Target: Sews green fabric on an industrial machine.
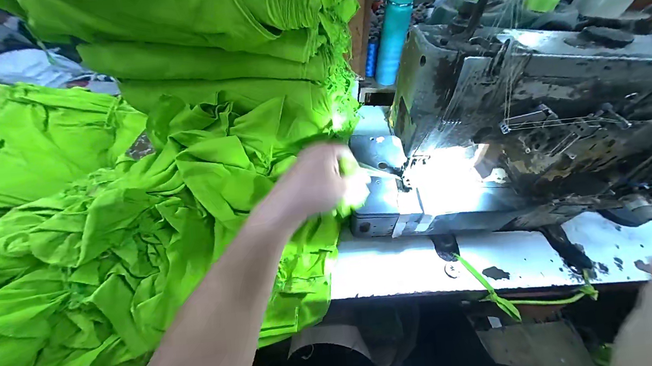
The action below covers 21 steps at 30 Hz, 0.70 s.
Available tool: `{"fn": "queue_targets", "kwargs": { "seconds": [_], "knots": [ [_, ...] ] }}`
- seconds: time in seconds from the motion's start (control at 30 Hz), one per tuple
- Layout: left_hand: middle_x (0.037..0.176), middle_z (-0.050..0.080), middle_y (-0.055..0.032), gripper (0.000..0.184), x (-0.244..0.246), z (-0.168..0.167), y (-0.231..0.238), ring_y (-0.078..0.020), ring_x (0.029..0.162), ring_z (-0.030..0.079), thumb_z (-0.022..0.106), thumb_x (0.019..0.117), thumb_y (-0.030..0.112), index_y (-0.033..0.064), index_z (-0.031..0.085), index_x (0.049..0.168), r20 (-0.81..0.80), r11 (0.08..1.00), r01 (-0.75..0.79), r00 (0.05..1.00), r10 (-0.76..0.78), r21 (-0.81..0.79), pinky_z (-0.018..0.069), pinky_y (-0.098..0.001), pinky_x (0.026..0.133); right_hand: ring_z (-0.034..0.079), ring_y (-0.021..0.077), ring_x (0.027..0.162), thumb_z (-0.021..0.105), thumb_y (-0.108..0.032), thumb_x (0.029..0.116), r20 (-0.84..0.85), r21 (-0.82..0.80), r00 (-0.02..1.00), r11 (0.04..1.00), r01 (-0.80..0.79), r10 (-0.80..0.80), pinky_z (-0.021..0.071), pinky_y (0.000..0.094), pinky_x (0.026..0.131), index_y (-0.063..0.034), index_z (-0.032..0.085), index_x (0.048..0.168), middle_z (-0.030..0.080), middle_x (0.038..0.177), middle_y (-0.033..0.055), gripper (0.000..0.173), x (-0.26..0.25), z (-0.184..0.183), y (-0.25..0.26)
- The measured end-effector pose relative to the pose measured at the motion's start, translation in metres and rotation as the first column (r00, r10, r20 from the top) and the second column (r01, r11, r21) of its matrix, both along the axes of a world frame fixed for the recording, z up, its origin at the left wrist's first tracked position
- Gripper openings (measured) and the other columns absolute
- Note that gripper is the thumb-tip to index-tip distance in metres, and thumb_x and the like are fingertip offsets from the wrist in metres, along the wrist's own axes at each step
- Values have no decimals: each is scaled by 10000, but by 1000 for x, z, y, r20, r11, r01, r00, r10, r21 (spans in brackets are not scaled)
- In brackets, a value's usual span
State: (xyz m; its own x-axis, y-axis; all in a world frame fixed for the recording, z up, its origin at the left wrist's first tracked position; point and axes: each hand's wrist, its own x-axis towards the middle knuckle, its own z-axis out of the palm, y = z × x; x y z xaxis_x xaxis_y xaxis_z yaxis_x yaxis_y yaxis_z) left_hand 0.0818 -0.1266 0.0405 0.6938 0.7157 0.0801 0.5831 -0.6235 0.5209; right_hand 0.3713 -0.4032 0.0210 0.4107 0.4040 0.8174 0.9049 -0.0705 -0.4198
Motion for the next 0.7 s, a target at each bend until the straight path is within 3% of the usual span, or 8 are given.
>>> {"fn": "queue_targets", "kwargs": {
  "seconds": [0.03, 0.1, 0.2, 0.27, 0.37, 0.47, 0.6, 0.7],
  "knots": [
    [818, 704, -86, 182, -10, 4, -28, -232, 738, 680, 710, 972, 289, 111, 748, 979, -40, 993, 117, 992, -119, -33, 568, -480, 663, 668, 110, 946, 607, -167, 1029, 79, -79, 994, 994, -75, 81, 564, 239, 848, 100, 655, 1202, 671, 1095, 196, 322, -29, -15, 21],
    [921, 708, -137, 338, -15, 10, -79, -312, 866, 702, 547, 1063, 363, 69, 711, 1086, -254, 977, 207, 944, -212, -44, 555, -548, 762, 699, 250, 784, 646, -285, 976, 227, -262, 955, 957, -129, 191, 565, 397, 653, -73, 791, 1120, 721, 906, 150, 294, -81, -42, 76],
    [972, 713, -177, 300, -19, -1, -109, -379, 924, 713, 491, 1078, 279, 50, 676, 1131, -353, 982, 184, 923, -154, 51, 542, -582, 758, 689, 271, 638, 579, -274, 1014, 238, -449, 900, 863, -231, 365, 521, 456, 481, -136, 793, 1106, 709, 824, 78, 271, -124, -65, 131],
    [898, 721, -139, 215, -42, -12, -108, -330, 853, 719, 550, 1027, 202, 69, 713, 1074, -186, 978, 174, 971, -151, 114, 551, -543, 723, 701, 261, 673, 553, -225, 1031, 191, -443, 876, 836, -325, 442, 546, 453, 516, -122, 788, 1053, 712, 838, 73, 257, -131, -60, 139],
    [782, 690, 12, 209, -99, -32, -112, -90, 700, 663, 555, 1018, 248, 130, 726, 989, 242, 954, 132, 950, -200, 270, 561, -307, 630, 677, 185, 684, 560, -250, 1034, 84, -332, 859, 827, -453, 504, 543, 373, 563, -112, 796, 1040, 714, 834, 51, 273, -136, -47, 129],
    [849, 679, 53, 208, -140, -35, -127, 52, 777, 627, 560, 1065, 277, 109, 680, 1035, 517, 969, 208, 820, -246, 131, 539, -131, 698, 710, 288, 807, 669, -327, 973, -97, -517, 836, 691, -506, 540, 595, 494, 661, -100, 743, 1227, 701, 1028, 150, 349, -164, -55, 133],
    [922, 722, 52, 177, -182, -26, -153, -19, 864, 688, 606, 1037, 312, 166, 701, 1067, 683, 945, 317, 708, -181, -77, 585, -213, 790, 701, 372, 1021, 615, -59, 925, -214, -747, 806, 439, -499, 553, 591, 536, 811, -123, 627, 1407, 529, 1477, 192, 486, -206, -88, 169],
    [780, 699, 24, 169, -228, -27, -162, -114, 739, 689, 626, 1012, 298, 155, 714, 1022, 879, 934, 333, 474, -46, -131, 592, -333, 795, 661, 376, 1165, 602, -67, 911, -295, -815, 744, 248, -523, 600, 546, 615, 893, -122, 636, 1386, 523, 1524, 124, 479, -205, -106, 180]
  ]
}}
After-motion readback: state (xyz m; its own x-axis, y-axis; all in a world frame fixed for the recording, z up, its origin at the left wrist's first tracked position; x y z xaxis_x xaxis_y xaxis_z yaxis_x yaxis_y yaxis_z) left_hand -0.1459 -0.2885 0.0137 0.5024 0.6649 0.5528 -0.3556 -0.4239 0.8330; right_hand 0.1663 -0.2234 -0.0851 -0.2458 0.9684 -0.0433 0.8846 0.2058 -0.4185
